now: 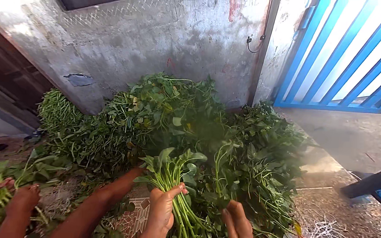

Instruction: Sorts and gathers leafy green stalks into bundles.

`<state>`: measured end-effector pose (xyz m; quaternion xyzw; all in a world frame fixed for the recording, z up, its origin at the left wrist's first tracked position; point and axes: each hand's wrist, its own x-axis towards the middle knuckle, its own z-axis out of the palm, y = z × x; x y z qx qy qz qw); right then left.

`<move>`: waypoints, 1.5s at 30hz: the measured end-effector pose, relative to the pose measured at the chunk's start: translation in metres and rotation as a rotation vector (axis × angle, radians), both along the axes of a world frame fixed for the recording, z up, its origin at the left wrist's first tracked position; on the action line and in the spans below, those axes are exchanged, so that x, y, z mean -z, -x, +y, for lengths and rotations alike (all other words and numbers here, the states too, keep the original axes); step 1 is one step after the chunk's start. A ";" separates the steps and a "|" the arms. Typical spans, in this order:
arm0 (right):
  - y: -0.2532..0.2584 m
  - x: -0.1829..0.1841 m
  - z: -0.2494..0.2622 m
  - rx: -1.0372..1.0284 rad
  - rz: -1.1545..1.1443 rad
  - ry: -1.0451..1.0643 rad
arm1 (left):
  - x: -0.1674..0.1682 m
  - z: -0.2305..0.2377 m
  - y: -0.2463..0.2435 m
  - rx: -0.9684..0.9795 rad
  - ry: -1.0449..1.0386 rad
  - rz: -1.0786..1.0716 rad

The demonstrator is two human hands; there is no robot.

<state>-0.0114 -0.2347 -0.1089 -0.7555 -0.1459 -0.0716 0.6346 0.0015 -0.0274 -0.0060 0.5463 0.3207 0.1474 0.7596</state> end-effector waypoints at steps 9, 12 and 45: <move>0.018 -0.001 0.011 -0.244 -0.192 0.160 | -0.001 -0.001 0.006 0.146 -0.043 -0.134; 0.013 -0.006 0.011 -0.248 -0.124 0.229 | -0.003 0.000 0.006 0.156 -0.070 -0.136; 0.018 -0.032 0.012 -0.130 -0.295 0.247 | 0.002 -0.015 0.003 0.090 -0.096 -0.211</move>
